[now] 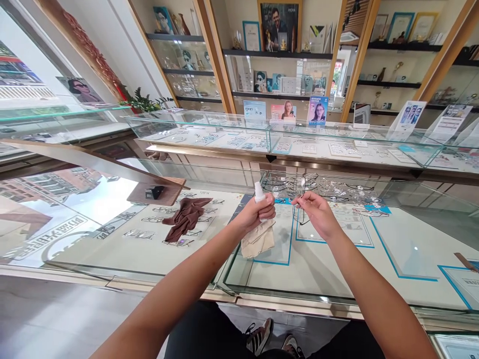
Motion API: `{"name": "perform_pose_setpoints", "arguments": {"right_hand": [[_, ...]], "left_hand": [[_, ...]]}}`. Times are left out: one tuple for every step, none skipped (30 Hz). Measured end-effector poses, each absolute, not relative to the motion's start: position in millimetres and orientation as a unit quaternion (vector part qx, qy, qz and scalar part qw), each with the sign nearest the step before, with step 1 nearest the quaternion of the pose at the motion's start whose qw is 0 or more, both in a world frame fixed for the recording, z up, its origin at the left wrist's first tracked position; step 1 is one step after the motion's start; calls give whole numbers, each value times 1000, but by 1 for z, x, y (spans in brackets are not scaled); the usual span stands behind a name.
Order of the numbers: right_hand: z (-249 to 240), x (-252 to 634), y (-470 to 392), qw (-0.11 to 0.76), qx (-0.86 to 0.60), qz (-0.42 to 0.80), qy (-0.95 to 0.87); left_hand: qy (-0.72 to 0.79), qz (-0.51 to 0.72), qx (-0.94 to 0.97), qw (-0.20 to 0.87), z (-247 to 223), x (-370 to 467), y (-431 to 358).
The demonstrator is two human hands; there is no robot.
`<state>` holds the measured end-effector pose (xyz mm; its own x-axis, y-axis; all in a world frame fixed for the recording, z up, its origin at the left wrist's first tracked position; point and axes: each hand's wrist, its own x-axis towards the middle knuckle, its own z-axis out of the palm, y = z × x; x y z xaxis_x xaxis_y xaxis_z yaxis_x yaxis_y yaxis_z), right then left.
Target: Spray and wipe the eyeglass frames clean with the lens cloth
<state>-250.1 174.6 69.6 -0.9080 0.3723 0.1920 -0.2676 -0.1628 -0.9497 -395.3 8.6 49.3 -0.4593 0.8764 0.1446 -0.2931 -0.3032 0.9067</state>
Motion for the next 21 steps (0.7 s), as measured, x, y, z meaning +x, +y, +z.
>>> {"name": "perform_pose_setpoints", "arguments": {"right_hand": [[69,-250,174,210,-44,760,-614],[69,-251,174,211,-47,757,-617],[69,-251,173,212,-51,753,-620],[68,-252,172,212,-56,749,-625],[67,-252,171,212,-63,744,-631],[66,-252,170,212,-72,738,-636],[66,-253,169,210,-80,734,-641],[65,-253,167,207,-86,729,-646],[64,-253,166,204,-90,726,-650],[63,-253,164,201,-91,724,-653],[62,-253,163,198,-90,723,-655],[61,-253,161,195,-87,723,-657],[60,-253,160,192,-85,724,-657],[59,-253,159,189,-84,725,-657],[58,-253,158,186,-84,727,-656],[57,-253,156,182,-84,728,-656],[56,-253,155,177,-84,728,-658],[55,-253,153,171,-81,727,-660],[54,-253,151,165,-77,726,-663],[54,-253,149,158,-72,726,-666],[54,-253,146,151,-66,726,-668]], "left_hand": [[433,734,336,400,50,-395,8],[427,735,338,404,51,-395,8],[418,735,342,410,51,-395,8],[407,736,348,416,52,-395,8],[394,735,355,422,52,-396,8],[383,733,363,430,52,-397,8],[374,728,372,438,52,-398,7],[369,722,380,446,52,-399,7],[368,714,388,453,52,-400,7],[367,706,395,459,52,-401,7],[369,698,401,464,52,-401,7],[374,693,405,465,52,-401,7],[384,688,407,462,53,-401,7],[403,684,408,452,52,-401,7],[439,678,409,425,52,-401,8],[486,671,409,382,51,-400,8],[536,662,408,329,49,-399,9],[580,652,406,273,47,-398,10],[612,642,404,223,44,-397,10],[631,636,401,187,42,-396,11],[640,635,400,168,40,-395,11]]}}
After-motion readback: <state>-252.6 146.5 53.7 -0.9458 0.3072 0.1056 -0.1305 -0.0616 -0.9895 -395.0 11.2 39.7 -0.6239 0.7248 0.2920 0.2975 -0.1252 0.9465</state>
